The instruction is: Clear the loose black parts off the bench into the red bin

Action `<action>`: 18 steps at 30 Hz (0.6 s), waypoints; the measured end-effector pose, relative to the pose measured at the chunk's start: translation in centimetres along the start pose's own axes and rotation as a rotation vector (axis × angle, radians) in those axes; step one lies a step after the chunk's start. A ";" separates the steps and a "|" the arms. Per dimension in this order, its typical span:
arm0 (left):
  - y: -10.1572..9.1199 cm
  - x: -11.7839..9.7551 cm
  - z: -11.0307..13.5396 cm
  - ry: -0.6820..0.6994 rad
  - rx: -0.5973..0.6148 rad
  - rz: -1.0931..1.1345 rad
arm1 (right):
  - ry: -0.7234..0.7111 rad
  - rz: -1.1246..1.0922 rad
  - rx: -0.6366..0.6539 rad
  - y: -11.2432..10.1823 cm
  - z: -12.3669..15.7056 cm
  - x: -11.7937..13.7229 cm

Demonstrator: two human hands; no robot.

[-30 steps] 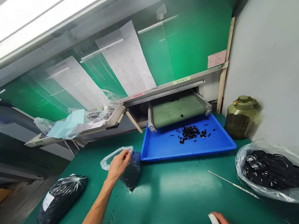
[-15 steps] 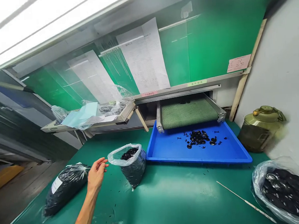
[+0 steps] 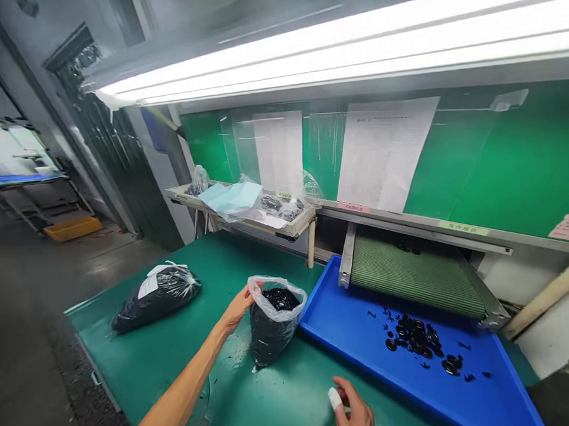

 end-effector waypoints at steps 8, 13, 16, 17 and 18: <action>1.3 1.9 0.6 -0.038 -0.103 0.008 | -0.184 -0.015 0.197 8.6 -10.8 8.3; 1.9 0.9 0.9 -0.036 -0.211 -0.051 | -0.307 -0.008 0.165 11.1 -12.2 10.7; 2.2 0.2 0.9 -0.017 -0.271 -0.061 | -0.257 0.006 0.147 11.4 -12.4 11.5; 2.3 0.1 0.9 -0.013 -0.287 -0.060 | -0.248 0.007 0.144 11.3 -12.5 11.8; 2.3 0.0 0.8 -0.008 -0.301 -0.055 | -0.241 0.005 0.141 11.2 -12.6 12.1</action>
Point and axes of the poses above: each hand's wrist, its own z-axis away from the middle knuckle, its own y-axis out of the palm, x = y × z, the point moved 2 cm from there along -z, towards the middle knuckle, and after that the axes turned 3 degrees about -z, right-handed, at the moved point
